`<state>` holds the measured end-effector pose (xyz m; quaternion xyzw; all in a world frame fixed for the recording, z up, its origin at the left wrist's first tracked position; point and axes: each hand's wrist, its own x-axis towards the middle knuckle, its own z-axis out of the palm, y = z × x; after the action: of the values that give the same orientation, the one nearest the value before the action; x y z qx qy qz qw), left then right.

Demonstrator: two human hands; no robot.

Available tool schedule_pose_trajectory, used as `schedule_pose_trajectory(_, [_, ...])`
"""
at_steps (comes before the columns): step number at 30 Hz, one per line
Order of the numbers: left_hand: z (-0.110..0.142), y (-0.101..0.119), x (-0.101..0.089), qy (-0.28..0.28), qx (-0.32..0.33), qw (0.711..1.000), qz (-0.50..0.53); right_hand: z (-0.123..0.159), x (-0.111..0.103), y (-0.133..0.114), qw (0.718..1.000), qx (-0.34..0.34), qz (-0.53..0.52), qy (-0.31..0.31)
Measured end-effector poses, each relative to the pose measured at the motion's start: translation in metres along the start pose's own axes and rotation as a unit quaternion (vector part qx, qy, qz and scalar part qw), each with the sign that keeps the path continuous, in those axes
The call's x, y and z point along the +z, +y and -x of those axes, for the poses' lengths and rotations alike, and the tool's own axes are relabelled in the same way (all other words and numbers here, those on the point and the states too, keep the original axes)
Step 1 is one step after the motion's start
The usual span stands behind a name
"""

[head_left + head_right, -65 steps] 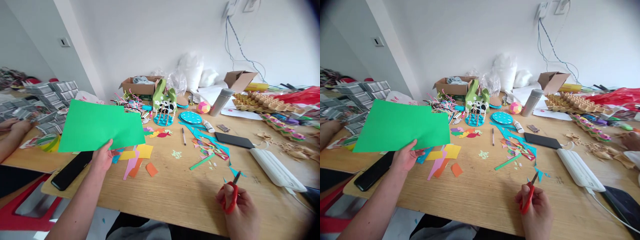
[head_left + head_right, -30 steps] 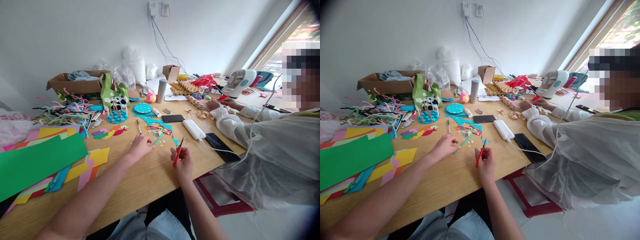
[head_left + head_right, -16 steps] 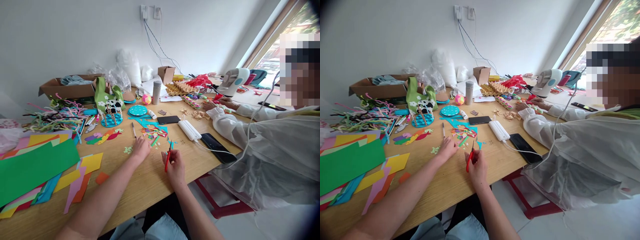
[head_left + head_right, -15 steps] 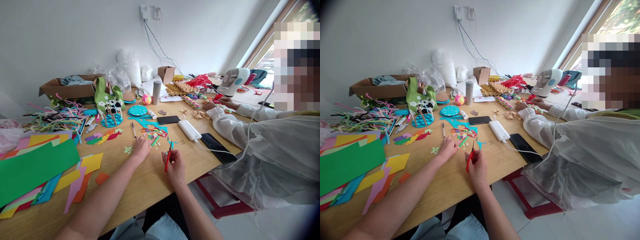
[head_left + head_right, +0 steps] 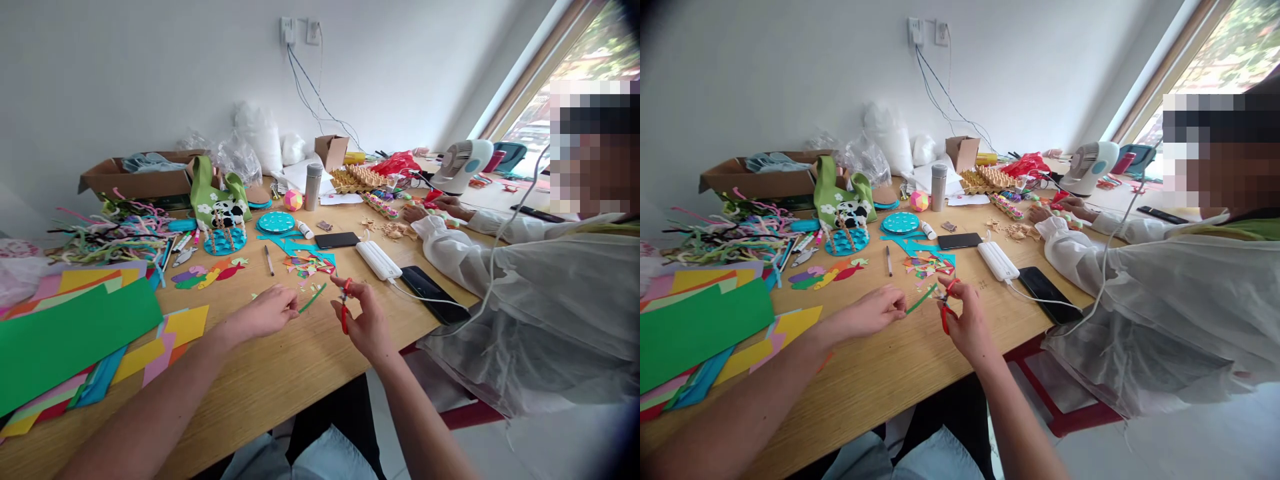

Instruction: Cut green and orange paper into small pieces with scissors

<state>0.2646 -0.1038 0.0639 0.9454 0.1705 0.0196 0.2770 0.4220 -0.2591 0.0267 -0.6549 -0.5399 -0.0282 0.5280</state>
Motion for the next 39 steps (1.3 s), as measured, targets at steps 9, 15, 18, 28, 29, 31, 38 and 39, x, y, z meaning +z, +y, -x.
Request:
schedule_pose_trajectory(9, [0.028, 0.017, -0.009, -0.065, 0.098, 0.989, -0.093, -0.02, -0.007, -0.028, 0.96, -0.028, 0.044, -0.276])
schedule_pose_trajectory(15, [0.038, 0.007, -0.03, 0.265, 0.088, 0.959, 0.047, -0.016, -0.004, -0.038, 0.965, 0.162, -0.118, -0.168])
schedule_pose_trajectory(18, [0.043, 0.009, -0.027, 0.398, -0.02, 0.902, 0.167, -0.013, 0.0, -0.041, 0.943, 0.232, -0.225, -0.072])
schedule_pose_trajectory(28, [0.036, 0.033, 0.049, 0.186, -0.077, 0.828, 0.523, 0.01, 0.03, -0.053, 0.9, 0.292, -0.324, 0.009])
schedule_pose_trajectory(29, [0.035, 0.034, 0.05, 0.2, -0.075, 0.823, 0.526, 0.012, 0.031, -0.054, 0.898, 0.294, -0.326, 0.005])
schedule_pose_trajectory(31, [0.034, 0.032, 0.05, 0.225, -0.072, 0.823, 0.516, 0.016, 0.033, -0.052, 0.899, 0.297, -0.323, -0.001])
schedule_pose_trajectory(38, [0.036, 0.02, 0.049, 0.27, -0.085, 0.819, 0.499, 0.026, 0.04, -0.045, 0.903, 0.307, -0.301, -0.025])
schedule_pose_trajectory(39, [0.036, 0.019, 0.049, 0.273, -0.089, 0.816, 0.501, 0.027, 0.042, -0.046, 0.903, 0.309, -0.299, -0.025])
